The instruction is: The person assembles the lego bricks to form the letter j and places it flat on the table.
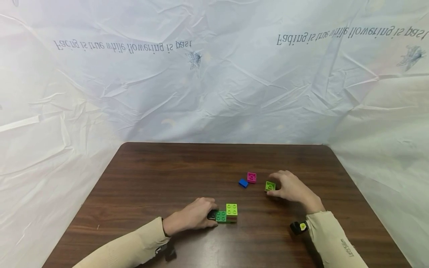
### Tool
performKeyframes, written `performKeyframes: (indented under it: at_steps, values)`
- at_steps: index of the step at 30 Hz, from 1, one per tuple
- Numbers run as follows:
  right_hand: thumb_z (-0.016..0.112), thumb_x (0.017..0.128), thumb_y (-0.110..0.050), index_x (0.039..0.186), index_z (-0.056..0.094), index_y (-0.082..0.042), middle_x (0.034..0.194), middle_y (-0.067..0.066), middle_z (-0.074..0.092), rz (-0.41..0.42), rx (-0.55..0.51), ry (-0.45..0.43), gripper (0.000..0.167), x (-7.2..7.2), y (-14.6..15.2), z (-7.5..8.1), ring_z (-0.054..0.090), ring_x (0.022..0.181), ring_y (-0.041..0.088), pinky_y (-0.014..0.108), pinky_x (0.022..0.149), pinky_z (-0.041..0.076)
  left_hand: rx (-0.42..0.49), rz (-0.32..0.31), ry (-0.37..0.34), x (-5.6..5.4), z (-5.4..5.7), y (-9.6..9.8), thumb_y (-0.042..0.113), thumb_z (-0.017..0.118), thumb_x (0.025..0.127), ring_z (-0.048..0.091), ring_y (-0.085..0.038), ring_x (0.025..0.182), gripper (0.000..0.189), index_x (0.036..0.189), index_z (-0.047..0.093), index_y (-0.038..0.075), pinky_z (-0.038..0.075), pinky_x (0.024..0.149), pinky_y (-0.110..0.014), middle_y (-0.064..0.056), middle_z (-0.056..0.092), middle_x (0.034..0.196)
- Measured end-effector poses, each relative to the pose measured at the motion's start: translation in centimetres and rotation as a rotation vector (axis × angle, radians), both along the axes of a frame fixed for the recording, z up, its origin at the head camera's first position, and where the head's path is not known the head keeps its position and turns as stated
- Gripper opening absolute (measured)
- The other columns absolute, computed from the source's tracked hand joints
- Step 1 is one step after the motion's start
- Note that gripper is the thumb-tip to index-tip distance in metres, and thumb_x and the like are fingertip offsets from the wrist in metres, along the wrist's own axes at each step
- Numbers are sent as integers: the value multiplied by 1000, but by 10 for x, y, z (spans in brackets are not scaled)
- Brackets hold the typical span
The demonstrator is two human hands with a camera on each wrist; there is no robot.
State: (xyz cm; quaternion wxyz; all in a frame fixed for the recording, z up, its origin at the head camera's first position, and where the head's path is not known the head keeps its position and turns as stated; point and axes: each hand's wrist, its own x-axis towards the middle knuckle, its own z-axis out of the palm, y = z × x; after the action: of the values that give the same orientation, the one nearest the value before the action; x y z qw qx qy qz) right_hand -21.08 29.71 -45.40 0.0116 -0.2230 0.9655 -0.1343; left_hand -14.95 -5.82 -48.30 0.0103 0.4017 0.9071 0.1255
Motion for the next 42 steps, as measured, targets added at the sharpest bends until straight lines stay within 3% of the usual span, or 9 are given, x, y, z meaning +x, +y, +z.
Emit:
performKeyframes:
  at_steps: [7, 13, 20, 32, 42]
  values:
    - [79, 79, -37, 120, 65, -1, 117, 18, 65, 10, 8, -28, 56, 3, 2, -3, 58, 110, 41, 57, 88, 47, 7, -8, -3, 0, 0, 0, 36, 81, 78, 48, 1, 65, 27, 90, 71, 14, 40, 54, -14, 9, 55, 79]
    - [80, 79, -35, 119, 64, -1, 110, 14, 65, 14, -18, -40, 55, 3, 2, -9, 62, 96, 28, 49, 80, 52, 7, -11, 8, -1, -1, 0, 36, 81, 78, 49, 2, 66, 28, 90, 71, 13, 40, 55, -13, 9, 56, 79]
    - [79, 80, -32, 121, 63, -1, 103, 8, 65, 12, -31, -58, 54, 1, -2, -14, 57, 82, 14, 38, 70, 52, 2, -1, -3, 1, 1, 1, 35, 81, 78, 49, 1, 66, 27, 91, 71, 13, 41, 55, -14, 8, 56, 79]
    - [77, 82, -24, 122, 64, -2, 112, 17, 66, 41, -14, -47, 48, -3, -5, -19, 63, 91, 23, 44, 75, 54, 2, -2, -3, 2, 0, 1, 36, 81, 78, 51, 1, 68, 29, 94, 71, 13, 43, 57, -14, 9, 57, 81]
    - [75, 83, -18, 117, 66, -7, 109, 13, 66, 58, -36, -58, 37, -2, -8, -18, 59, 84, 15, 35, 68, 51, 4, 1, -15, 2, 1, 2, 35, 81, 79, 52, 1, 69, 29, 94, 72, 13, 43, 58, -13, 8, 58, 82]
